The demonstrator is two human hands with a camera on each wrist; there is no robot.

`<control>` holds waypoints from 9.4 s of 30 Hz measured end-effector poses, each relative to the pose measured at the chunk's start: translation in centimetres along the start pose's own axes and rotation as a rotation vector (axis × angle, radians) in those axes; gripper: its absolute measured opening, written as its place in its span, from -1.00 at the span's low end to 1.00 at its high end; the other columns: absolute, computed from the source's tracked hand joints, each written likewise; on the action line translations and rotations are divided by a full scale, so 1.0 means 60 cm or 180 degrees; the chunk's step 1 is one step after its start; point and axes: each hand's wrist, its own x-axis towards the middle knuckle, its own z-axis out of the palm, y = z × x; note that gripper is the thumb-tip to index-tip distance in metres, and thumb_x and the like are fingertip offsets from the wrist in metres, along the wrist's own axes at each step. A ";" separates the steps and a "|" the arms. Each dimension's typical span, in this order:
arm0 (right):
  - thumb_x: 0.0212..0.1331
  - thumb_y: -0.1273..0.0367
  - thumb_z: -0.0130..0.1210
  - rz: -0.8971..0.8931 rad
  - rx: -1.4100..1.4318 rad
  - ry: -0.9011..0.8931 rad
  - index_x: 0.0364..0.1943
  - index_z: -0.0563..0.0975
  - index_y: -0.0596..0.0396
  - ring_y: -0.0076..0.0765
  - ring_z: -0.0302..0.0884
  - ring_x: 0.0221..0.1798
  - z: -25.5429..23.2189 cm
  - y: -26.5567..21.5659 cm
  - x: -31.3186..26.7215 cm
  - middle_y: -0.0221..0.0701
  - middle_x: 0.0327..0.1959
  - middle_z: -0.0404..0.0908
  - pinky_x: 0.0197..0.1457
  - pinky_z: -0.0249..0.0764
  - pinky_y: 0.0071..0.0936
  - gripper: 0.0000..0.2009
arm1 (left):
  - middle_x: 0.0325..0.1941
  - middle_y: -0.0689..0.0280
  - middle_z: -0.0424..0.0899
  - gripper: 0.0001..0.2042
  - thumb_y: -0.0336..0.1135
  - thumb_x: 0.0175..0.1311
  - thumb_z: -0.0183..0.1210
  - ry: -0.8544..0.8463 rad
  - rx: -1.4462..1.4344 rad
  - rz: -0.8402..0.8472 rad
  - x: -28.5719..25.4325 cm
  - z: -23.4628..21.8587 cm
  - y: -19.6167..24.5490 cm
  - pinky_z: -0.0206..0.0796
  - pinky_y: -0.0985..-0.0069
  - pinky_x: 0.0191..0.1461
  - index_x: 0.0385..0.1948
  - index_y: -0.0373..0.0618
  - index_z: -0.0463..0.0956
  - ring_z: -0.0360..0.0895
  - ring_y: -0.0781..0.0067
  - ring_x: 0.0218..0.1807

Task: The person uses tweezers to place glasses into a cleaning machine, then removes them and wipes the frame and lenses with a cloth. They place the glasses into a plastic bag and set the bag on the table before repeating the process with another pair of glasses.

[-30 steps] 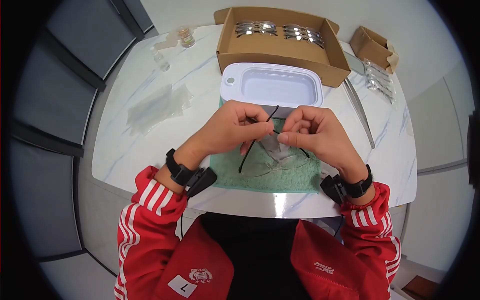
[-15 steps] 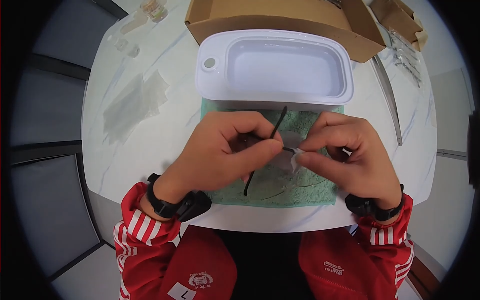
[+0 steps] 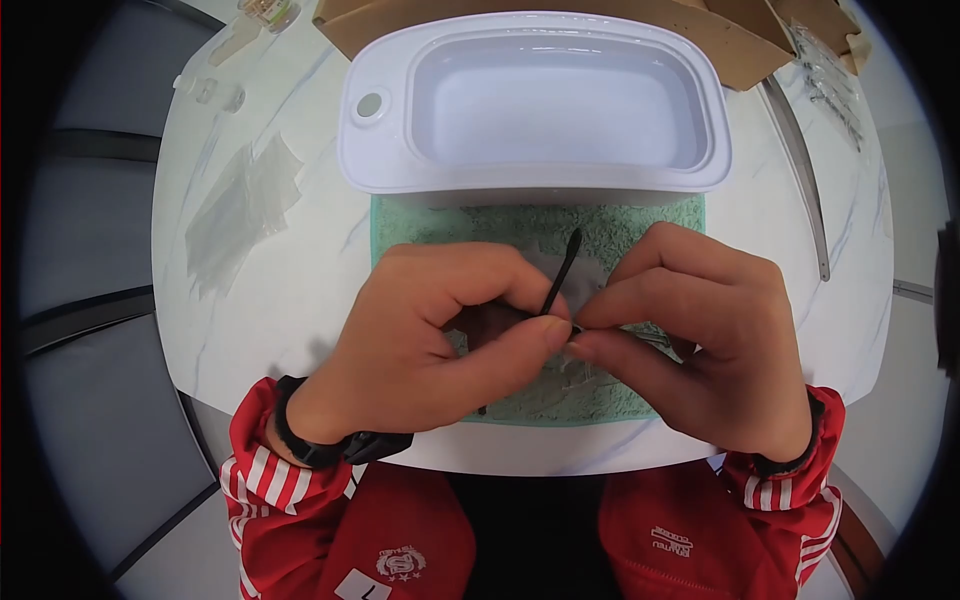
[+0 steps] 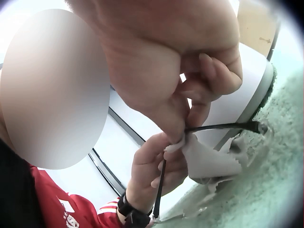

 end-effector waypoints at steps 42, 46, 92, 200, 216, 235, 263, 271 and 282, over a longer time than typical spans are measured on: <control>-0.24 0.69 0.36 -0.1112 -0.1198 0.0639 -0.32 0.68 0.27 -0.44 0.55 -0.46 -0.005 0.018 0.012 -0.29 -0.39 0.57 -0.49 0.41 -0.56 -0.72 | -0.59 0.30 0.54 -0.84 -0.39 0.41 0.10 0.0708 -0.0699 -0.0560 0.010 0.023 0.038 0.18 0.73 -0.67 -0.36 -0.31 0.48 0.32 0.70 -0.78; -0.26 0.69 0.37 -0.1453 -0.1326 0.0684 -0.32 0.68 0.28 -0.43 0.54 -0.49 -0.006 0.017 0.009 -0.29 -0.40 0.57 -0.52 0.40 -0.55 -0.71 | -0.53 0.29 0.55 -0.88 -0.46 0.39 0.10 0.0517 -0.0645 -0.0567 0.016 0.030 0.034 0.20 0.73 -0.67 -0.36 -0.30 0.47 0.35 0.68 -0.76; -0.16 0.64 0.37 -0.0799 -0.0894 0.0669 -0.36 0.69 0.21 -0.51 0.42 -0.51 -0.010 0.001 0.005 -0.34 -0.43 0.58 -0.51 0.23 -0.59 -0.79 | -0.52 0.32 0.45 -0.84 -0.38 0.33 0.13 0.0885 -0.0413 0.0116 -0.007 -0.017 0.031 0.09 0.69 -0.68 -0.43 -0.24 0.43 0.25 0.71 -0.73; 0.01 0.51 0.40 -0.0780 0.0233 -0.0131 -0.32 0.57 0.15 -0.13 0.67 -0.21 0.020 -0.032 0.002 -0.23 -0.26 0.68 -0.15 0.55 -0.37 -0.79 | -0.58 0.38 0.61 -0.81 -0.34 0.25 0.21 -0.0598 0.0106 -0.1144 -0.005 -0.035 0.046 0.29 0.64 -0.56 -0.42 -0.29 0.68 0.49 0.66 -0.62; -0.03 0.50 0.41 -0.1489 -0.0336 0.0014 -0.32 0.56 0.11 -0.08 0.64 -0.32 0.027 -0.014 -0.012 -0.30 -0.31 0.66 -0.31 0.54 -0.32 -0.77 | -0.53 0.35 0.63 -0.76 -0.28 0.42 0.17 -0.0290 -0.0164 -0.1096 -0.013 -0.030 0.058 0.42 0.62 -0.39 -0.36 -0.27 0.67 0.53 0.60 -0.54; 0.48 0.31 0.08 0.0397 0.2394 -0.0227 0.16 0.54 0.31 -0.57 0.62 -0.29 0.017 0.006 -0.015 -0.42 -0.28 0.65 -0.17 0.56 -0.58 -0.65 | -0.19 0.10 0.70 -0.80 -0.34 0.09 0.41 0.2173 0.4228 -0.0037 -0.085 -0.324 -0.002 0.43 0.29 -0.03 -0.27 -0.12 0.66 0.60 0.11 -0.08; 0.30 0.48 0.18 -0.0092 0.0683 0.0431 0.04 0.62 0.31 -0.60 0.53 -0.36 -0.041 0.003 -0.010 -0.36 -0.27 0.58 -0.38 0.48 -0.64 -0.73 | -0.28 0.24 0.73 -0.88 -0.63 0.21 0.33 0.0303 -0.0022 0.0190 -0.007 -0.078 0.027 0.53 0.62 -0.10 -0.28 -0.32 0.57 0.69 0.53 -0.21; 0.21 0.43 0.21 0.0086 0.0682 0.0244 -0.03 0.65 0.31 -0.57 0.52 -0.44 -0.049 0.008 -0.002 -0.32 -0.32 0.57 -0.41 0.40 -0.67 -0.71 | -0.32 0.16 0.71 -0.78 -0.72 0.02 0.39 0.0514 -0.0037 0.0093 -0.009 -0.072 0.027 0.52 0.58 -0.17 -0.37 -0.27 0.54 0.68 0.49 -0.28; -0.14 0.51 0.29 -0.0082 0.0238 0.0034 -0.14 0.70 0.28 -0.54 0.49 -0.51 -0.035 0.009 0.009 -0.33 -0.44 0.58 -0.42 0.37 -0.62 -0.64 | -0.34 0.23 0.74 -0.79 -0.62 0.03 0.46 0.0453 0.0682 -0.0026 -0.006 -0.060 0.029 0.54 0.57 -0.16 -0.31 -0.30 0.64 0.71 0.48 -0.29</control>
